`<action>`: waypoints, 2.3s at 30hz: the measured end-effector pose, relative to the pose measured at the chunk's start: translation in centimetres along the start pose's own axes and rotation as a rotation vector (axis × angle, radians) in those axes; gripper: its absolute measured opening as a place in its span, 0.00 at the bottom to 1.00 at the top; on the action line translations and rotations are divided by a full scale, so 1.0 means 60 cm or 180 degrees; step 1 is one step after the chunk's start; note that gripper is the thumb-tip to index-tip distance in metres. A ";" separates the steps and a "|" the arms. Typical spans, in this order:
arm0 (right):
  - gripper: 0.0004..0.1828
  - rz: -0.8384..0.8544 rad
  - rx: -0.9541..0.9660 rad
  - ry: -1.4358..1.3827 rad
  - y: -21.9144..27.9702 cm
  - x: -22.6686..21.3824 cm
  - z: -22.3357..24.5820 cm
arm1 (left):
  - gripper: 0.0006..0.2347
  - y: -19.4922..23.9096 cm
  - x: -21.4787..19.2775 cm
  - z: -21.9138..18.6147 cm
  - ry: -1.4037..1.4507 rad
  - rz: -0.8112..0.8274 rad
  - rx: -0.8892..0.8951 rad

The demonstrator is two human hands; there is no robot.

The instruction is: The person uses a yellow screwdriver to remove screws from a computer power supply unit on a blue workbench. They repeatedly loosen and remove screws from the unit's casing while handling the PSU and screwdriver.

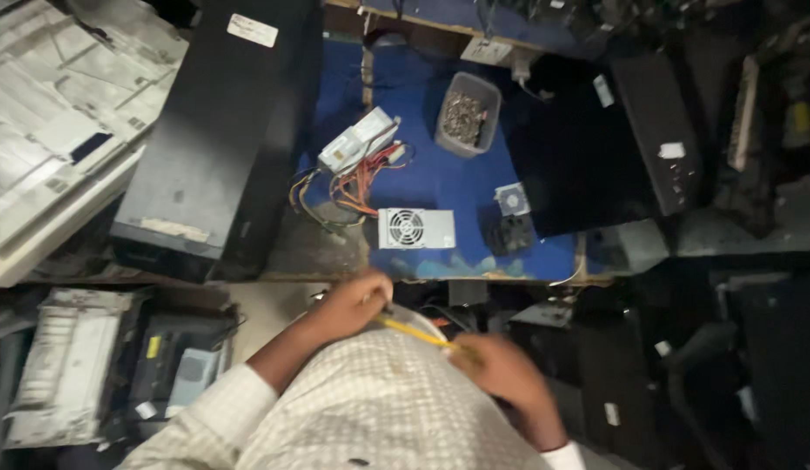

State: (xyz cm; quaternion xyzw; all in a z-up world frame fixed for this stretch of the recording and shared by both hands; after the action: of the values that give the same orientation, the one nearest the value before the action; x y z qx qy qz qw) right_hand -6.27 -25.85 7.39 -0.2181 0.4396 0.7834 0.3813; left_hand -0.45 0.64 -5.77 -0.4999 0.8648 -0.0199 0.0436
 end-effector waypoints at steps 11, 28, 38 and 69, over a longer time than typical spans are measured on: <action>0.14 -0.0495 0.0049 -0.1004 0.044 0.010 -0.089 | 0.07 -0.037 -0.055 0.083 0.3042 -0.1654 -0.0503; 0.10 -0.0266 0.0008 -0.1575 0.006 0.012 -0.095 | 0.05 -0.057 -0.009 0.035 0.4618 -0.1132 -0.0434; 0.13 0.0363 0.0296 -0.2185 -0.002 0.010 -0.111 | 0.05 -0.074 0.004 0.067 0.4083 -0.1299 -0.0110; 0.17 -0.2576 -0.0387 0.0055 0.089 -0.127 0.015 | 0.08 -0.159 0.039 0.110 0.4042 -0.1279 -0.1176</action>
State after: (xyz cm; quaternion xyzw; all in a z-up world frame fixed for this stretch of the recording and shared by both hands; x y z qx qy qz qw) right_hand -5.80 -29.89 15.80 -0.4021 0.2743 0.5929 0.6415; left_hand 7.26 -6.11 -11.70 -0.5411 0.6027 -0.1688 -0.5617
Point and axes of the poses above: each hand's wrist, its own y-axis away from the middle knuckle, its own x-axis out of the palm, z = x × y, the point moved 1 cm from there along -y, towards the middle knuckle, and after that the axes turned 4 degrees about z, right-handed, at the moved point
